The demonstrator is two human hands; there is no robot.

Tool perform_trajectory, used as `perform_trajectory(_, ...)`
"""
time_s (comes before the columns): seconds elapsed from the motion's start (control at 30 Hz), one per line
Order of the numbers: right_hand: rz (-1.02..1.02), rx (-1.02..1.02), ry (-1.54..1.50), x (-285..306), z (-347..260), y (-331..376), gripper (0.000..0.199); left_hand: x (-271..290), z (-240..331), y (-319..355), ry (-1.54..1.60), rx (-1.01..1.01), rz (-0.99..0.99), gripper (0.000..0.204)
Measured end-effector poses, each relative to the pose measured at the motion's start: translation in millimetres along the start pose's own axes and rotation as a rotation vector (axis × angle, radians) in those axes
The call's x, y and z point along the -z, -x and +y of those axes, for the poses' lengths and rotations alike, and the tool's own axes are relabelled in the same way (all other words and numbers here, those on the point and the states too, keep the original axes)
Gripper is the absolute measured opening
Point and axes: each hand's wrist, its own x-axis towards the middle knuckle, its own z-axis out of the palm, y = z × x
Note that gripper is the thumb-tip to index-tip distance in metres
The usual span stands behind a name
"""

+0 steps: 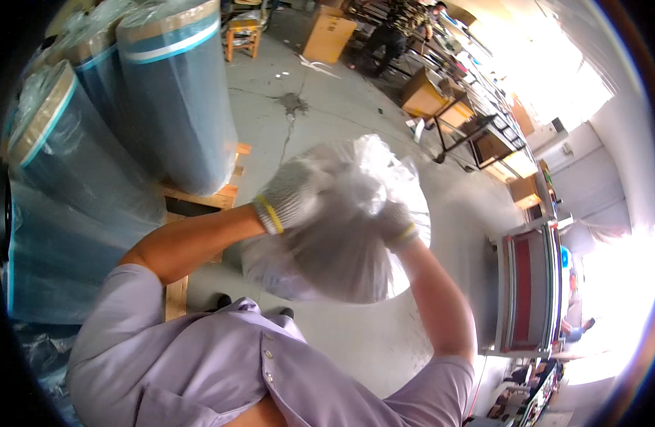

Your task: The person wraps a large cylindrical roll of material in a clear plastic bag, securing the top with a rubber band. They then place the wrapped roll onto a wooden pallet with other similar rolls. Finally, the person moves to a desk, picks up a pen, and writes on a notepad.

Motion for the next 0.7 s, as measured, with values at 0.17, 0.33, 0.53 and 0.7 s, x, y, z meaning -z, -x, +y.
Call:
perform_trajectory(0.17, 0.008, -0.079, -0.722, -5, -46, -2, 0.040, -48, -22, -18, 0.155, 0.026, 0.485, 0.022)
perform_trajectory(0.33, 0.093, -0.130, -0.946, -4, 21, 11, 0.045, -64, -9, -32, -0.017, 0.196, 0.368, 0.029)
perform_trajectory(0.53, 0.078, -0.100, -0.832, 12, 71, 16, 0.043, -22, 2, -36, -0.033, 0.403, 0.078, 0.020)
perform_trajectory(0.7, 0.207, -0.066, -0.562, 1, 42, -3, 0.043, -32, -2, -33, -0.161, 0.212, 0.092, 0.025)
